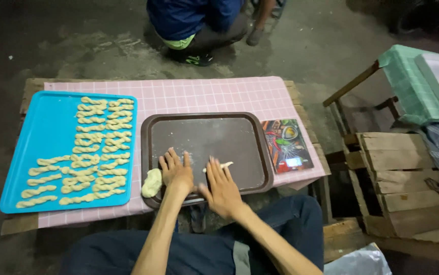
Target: Shaping small pieces of dough into twisted pastry forms and placing them onto a blue tray.
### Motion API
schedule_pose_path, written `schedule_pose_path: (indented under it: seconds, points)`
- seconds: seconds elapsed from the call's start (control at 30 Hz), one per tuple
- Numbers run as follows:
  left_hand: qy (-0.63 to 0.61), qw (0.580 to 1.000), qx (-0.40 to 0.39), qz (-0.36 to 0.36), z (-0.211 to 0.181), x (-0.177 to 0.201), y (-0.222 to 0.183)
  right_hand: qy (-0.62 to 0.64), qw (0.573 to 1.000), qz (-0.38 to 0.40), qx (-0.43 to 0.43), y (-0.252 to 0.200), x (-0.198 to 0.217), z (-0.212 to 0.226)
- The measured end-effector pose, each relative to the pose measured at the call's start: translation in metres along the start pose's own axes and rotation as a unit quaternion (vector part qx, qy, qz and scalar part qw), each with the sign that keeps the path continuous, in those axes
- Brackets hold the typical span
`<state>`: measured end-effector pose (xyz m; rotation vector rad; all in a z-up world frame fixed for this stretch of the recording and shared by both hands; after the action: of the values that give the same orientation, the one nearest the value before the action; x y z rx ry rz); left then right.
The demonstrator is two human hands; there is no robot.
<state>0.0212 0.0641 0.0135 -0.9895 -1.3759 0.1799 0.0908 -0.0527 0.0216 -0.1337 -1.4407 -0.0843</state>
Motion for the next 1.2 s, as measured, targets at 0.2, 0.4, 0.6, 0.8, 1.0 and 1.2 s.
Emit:
schedule_pose_path:
  seconds: [0.2,0.4,0.6,0.8,1.0,1.2]
  points:
    - [0.005,0.999,-0.007,-0.034,0.004,-0.001,-0.002,-0.002,0.996,0.086,-0.013,-0.039,0.001,0.005]
    - [0.022,0.999,0.002,-0.024,0.005,-0.017,0.017,-0.038,0.998,-0.047,0.000,0.060,-0.011,-0.015]
    - [-0.005,1.000,0.001,-0.017,-0.003,0.016,-0.026,-0.037,0.996,-0.074,-0.040,0.140,-0.021,-0.030]
    - [0.006,1.000,0.007,0.013,-0.001,0.008,-0.015,-0.018,0.999,0.045,-0.017,0.039,0.003,-0.004]
    - [0.000,1.000,0.002,0.006,-0.001,0.005,-0.015,-0.048,0.993,0.111,0.010,-0.024,-0.006,-0.007]
    - [0.004,1.000,-0.002,0.006,0.000,0.005,-0.013,-0.057,0.998,0.025,0.001,0.072,-0.018,-0.018]
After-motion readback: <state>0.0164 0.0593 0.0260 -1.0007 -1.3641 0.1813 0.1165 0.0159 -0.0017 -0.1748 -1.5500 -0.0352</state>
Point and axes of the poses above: each hand's wrist, its own y-axis towards the middle knuckle, its own x-axis out of the back of the hand, z = x × y, the point moved 6 cm from there along y, towards the middle knuckle, and after that the axes turned 6 degrees about -y, right-handed, at the moved point
